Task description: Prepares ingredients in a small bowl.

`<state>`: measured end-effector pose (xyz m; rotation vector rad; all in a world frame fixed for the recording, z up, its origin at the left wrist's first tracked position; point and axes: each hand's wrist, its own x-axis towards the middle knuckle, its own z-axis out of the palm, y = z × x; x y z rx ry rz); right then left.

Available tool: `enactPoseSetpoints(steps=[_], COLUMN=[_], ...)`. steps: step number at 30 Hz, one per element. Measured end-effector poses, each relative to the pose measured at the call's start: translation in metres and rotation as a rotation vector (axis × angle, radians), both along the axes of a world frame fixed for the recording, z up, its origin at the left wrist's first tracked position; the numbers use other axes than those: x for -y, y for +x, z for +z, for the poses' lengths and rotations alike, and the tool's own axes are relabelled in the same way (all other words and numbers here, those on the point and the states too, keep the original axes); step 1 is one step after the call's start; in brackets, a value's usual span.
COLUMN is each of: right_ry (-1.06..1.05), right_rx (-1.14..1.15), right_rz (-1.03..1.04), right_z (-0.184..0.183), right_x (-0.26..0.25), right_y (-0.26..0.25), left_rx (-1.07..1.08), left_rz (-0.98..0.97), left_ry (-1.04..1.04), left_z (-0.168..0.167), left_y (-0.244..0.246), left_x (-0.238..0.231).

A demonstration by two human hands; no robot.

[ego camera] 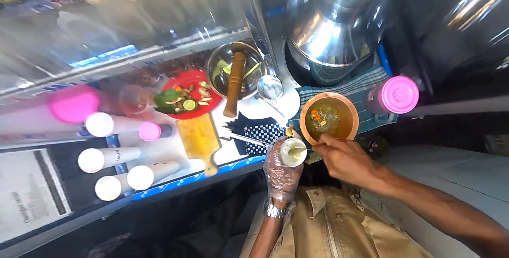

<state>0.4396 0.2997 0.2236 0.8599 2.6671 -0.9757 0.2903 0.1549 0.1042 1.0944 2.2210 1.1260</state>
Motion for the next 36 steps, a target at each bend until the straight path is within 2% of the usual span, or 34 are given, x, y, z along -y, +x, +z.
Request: enactPoseSetpoints(steps=[4, 8, 13, 15, 18, 21, 24, 27, 30, 33, 36], right_ry=[0.215, 0.237, 0.160, 0.217, 0.347, 0.318, 0.391, 0.495, 0.398, 0.269, 0.257], right_rx=[-0.110, -0.171, -0.187, -0.189, -0.005, 0.249, 0.233, -0.038, -0.213, -0.125, 0.019], right_rz=[0.067, 0.064, -0.202, -0.346, -0.469, -0.412, -0.331, -0.313, -0.241, -0.212, -0.276], right_z=[-0.013, -0.010, -0.008, -0.010, -0.011, -0.025, -0.035, -0.030, -0.048, -0.101, -0.146], right_x=[0.015, 0.004, 0.000, -0.004, -0.020, -0.034, -0.034, -0.015, 0.018, 0.038, 0.035], right_y=[0.002, 0.008, 0.001, 0.004, 0.019, 0.024, 0.016, -0.014, -0.070, -0.126, -0.155], left_rx=[-0.016, -0.013, 0.059, 0.025, -0.010, -0.021, -0.017, -0.043, -0.060, -0.060, -0.061], left_rz=[-0.002, -0.008, 0.039, 0.071, 0.127, 0.181, 0.214, 0.252, 0.282, 0.303, 0.330], left_ry=[0.005, -0.003, 0.041, 0.051, 0.045, 0.022, 0.028, 0.034, 0.041, 0.036, 0.018], left_z=[-0.007, -0.011, -0.025, -0.030, -0.030, -0.032, -0.034, -0.039, -0.043, -0.043, -0.039], left_y=[-0.008, -0.009, -0.012, -0.019, -0.030, -0.038, -0.045, -0.051, -0.057, -0.063, -0.068], left_x=[0.000, -0.007, 0.005, 0.013, 0.026, 0.037, 0.043, 0.048, 0.052, 0.054, 0.052])
